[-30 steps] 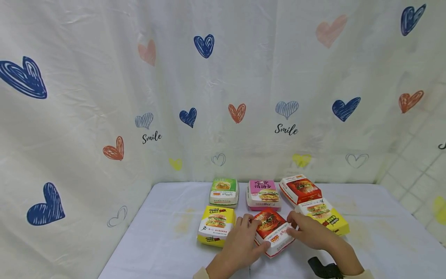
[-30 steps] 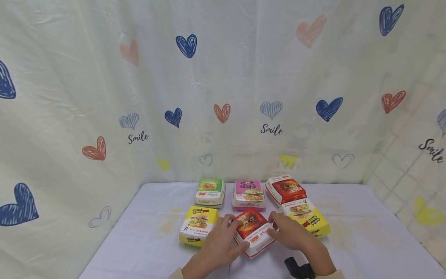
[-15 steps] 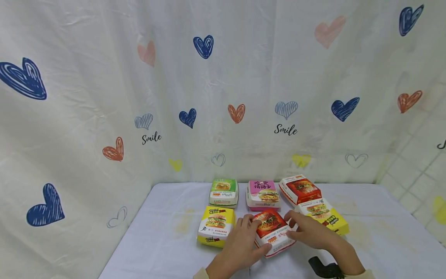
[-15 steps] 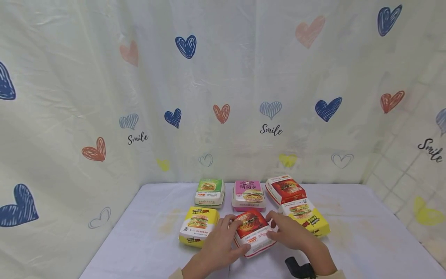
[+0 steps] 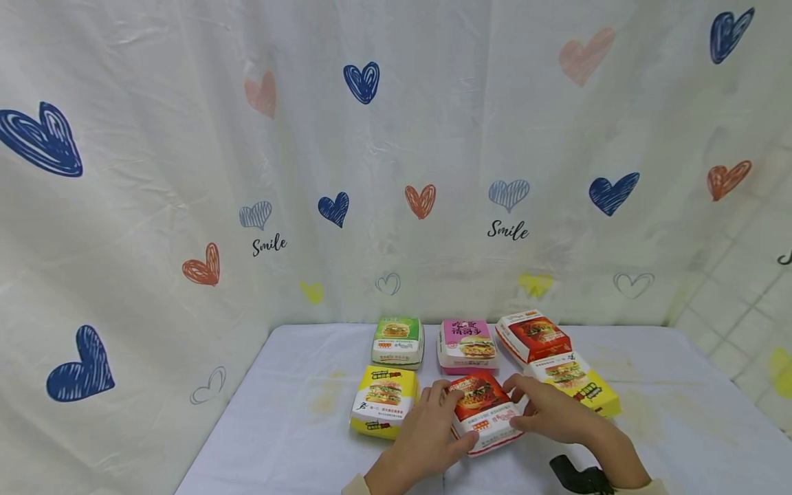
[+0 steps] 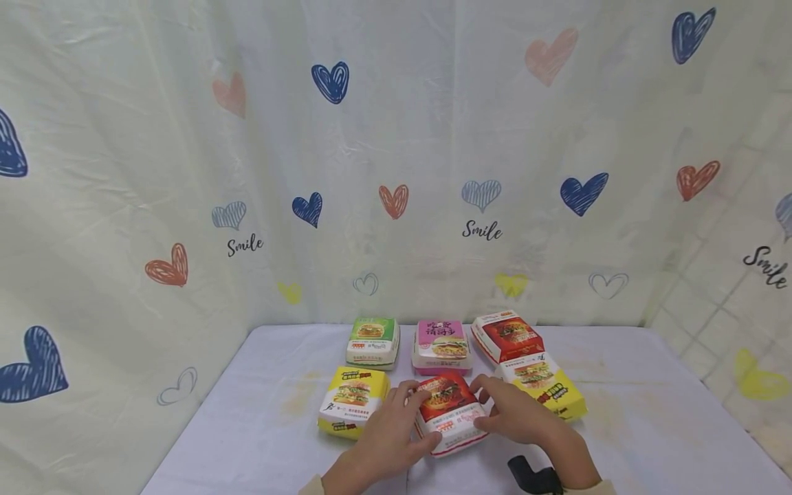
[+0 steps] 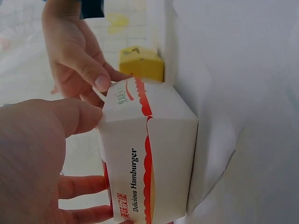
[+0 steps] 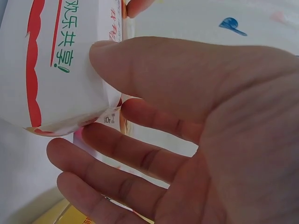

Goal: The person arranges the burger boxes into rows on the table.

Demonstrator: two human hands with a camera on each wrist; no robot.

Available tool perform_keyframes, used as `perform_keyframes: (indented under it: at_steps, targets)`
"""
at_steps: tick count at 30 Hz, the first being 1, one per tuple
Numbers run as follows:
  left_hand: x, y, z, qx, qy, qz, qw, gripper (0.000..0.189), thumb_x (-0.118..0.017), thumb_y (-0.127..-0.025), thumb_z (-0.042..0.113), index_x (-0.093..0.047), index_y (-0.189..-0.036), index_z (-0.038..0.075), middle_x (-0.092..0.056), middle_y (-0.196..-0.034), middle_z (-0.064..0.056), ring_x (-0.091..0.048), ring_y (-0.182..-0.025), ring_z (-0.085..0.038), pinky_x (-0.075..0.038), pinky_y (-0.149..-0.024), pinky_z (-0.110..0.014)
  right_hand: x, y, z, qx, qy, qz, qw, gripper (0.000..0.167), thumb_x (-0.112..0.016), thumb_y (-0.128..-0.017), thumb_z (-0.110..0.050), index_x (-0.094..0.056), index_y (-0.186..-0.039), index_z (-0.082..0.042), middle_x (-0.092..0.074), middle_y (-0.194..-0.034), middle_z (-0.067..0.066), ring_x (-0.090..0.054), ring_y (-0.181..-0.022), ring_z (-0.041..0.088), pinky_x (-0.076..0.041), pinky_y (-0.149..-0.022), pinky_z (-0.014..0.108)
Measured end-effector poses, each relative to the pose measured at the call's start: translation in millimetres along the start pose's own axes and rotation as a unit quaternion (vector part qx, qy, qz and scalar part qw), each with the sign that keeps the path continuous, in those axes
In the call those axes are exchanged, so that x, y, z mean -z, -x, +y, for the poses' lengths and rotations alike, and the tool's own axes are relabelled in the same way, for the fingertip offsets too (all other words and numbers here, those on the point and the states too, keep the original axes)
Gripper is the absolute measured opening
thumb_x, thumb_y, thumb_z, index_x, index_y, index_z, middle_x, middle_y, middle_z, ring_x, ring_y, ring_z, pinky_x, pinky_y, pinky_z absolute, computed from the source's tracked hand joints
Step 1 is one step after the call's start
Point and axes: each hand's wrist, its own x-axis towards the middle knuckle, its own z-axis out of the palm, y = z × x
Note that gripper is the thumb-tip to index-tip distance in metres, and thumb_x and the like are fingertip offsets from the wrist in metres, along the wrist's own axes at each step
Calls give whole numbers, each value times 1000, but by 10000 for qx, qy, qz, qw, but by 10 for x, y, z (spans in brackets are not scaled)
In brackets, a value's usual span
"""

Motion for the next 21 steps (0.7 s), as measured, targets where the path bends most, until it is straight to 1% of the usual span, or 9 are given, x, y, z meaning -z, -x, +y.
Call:
perform_keyframes:
  at_steps: [6,11,16,18,21]
  targets:
    - [22,4,-10,34,140,-82,9999,71,-59,-91,69,-48,-149,30,-41,-156,2,-48,-133,-17,-53,-103,-43,-14,-6,-10,-248,32,-24,9997,52,-84,-83,-24,-59,-126,-8,-65,-103,5,-60,-87,19,-58,-75,35]
    - [12,-4,-22,13,244,-124,9996,69,-60,-92,67,-48,-150,31,-40,-157,3,-48,-134,-16,-52,-105,-45,-21,-16,-21,-465,9,-13,9989,61,-86,-81,-25,-57,-132,-10,-65,-102,4,-60,-85,19,-59,-76,38]
    - [-6,-22,-41,-66,225,-122,9997,65,-59,-94,64,-49,-149,31,-40,-159,4,-48,-136,-16,-51,-107,-45,-14,-6,-10,-302,54,-122,9995,70,-86,-81,-28,-53,-142,-14,-63,-100,5,-59,-86,20,-57,-72,35]
    - [-3,-27,-43,-105,203,-123,9997,63,-58,-95,63,-49,-149,31,-40,-159,5,-48,-137,-16,-51,-107,-45,-10,-7,-3,-205,95,-157,9996,71,-85,-82,-30,-53,-143,-14,-63,-100,5,-59,-87,20,-56,-71,34]
    - [1,-35,-46,-124,182,-153,9996,62,-58,-96,61,-50,-149,30,-40,-159,5,-49,-136,-15,-50,-108,-44,-8,-8,0,-195,158,-149,9996,70,-85,-82,-32,-55,-142,-13,-63,-99,3,-59,-86,19,-55,-70,33]
